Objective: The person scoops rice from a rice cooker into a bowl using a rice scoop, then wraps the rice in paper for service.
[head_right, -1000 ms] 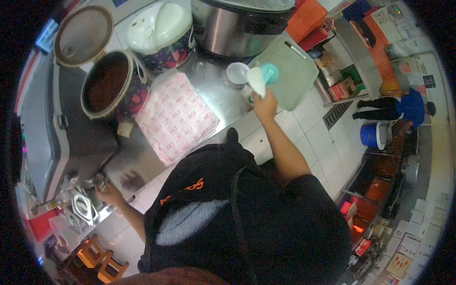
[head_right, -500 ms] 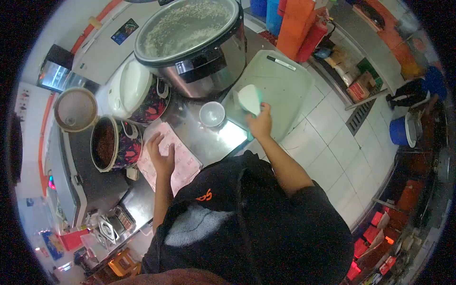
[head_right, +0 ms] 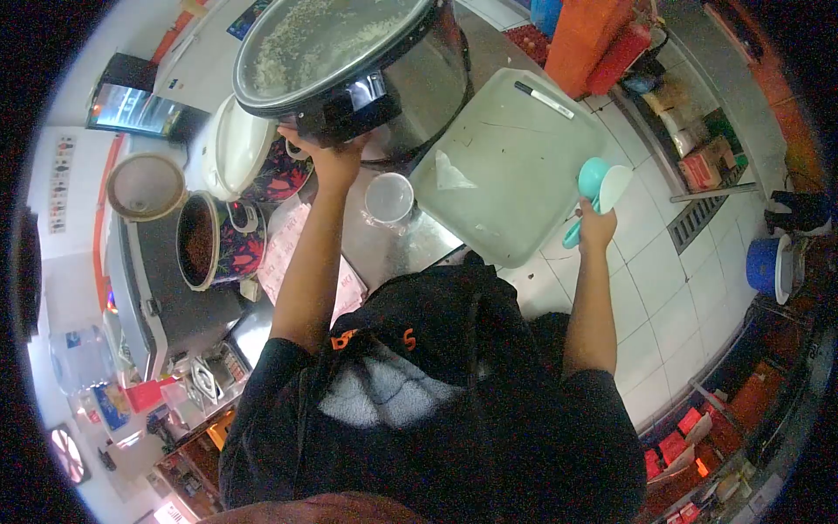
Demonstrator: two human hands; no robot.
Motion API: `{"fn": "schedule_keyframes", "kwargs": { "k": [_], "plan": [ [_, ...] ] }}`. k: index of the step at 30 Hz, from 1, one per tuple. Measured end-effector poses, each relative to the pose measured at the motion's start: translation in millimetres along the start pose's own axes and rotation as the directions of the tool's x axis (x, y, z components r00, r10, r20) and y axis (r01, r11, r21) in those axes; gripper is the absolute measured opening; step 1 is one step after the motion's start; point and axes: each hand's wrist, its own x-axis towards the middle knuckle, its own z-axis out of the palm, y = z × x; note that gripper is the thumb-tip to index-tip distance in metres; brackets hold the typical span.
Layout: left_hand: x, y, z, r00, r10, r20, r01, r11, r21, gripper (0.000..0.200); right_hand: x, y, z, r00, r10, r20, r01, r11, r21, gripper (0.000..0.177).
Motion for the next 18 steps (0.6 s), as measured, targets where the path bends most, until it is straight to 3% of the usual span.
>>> {"fn": "schedule_keyframes", "kwargs": {
  "k": [1,3,7,9,13,16,18],
  "plan": [
    [4,-1,-1,1.000,0.003,0.008,-0.003,1.000,0.001,0.112,-4,-1,1,1.000,0.009,-0.001,-0.009,1.000,-0.001,0.033],
    [9,-3,0,0.981,-0.010,-0.192,-0.049,0.953,-0.301,0.093,-20,-12,6,0.998,0.063,-0.003,-0.063,0.995,0.073,0.035],
    [17,-11,-6,0.992,0.079,-0.102,-0.097,0.978,-0.185,0.086,-18,-6,6,0.997,0.077,0.021,-0.078,0.991,0.104,0.035],
    [19,-12,-2,0.984,0.012,-0.180,-0.061,0.961,-0.271,0.080,-23,-10,7,0.997,0.077,0.004,-0.077,0.996,0.050,0.035],
    [20,-10,-8,0.988,0.001,-0.153,-0.052,0.941,-0.335,0.079,-26,-2,15,0.998,0.031,-0.062,-0.023,0.992,0.123,0.035],
    [19,-17,1,0.989,0.076,-0.127,-0.097,0.980,-0.173,0.096,-26,10,18,0.995,0.048,-0.092,-0.033,0.987,0.154,0.033],
    [13,-25,20,0.983,-0.140,-0.116,0.082,0.911,-0.405,0.116,-30,13,20,0.995,0.075,-0.071,-0.055,0.968,0.246,0.031]
  ]
}}
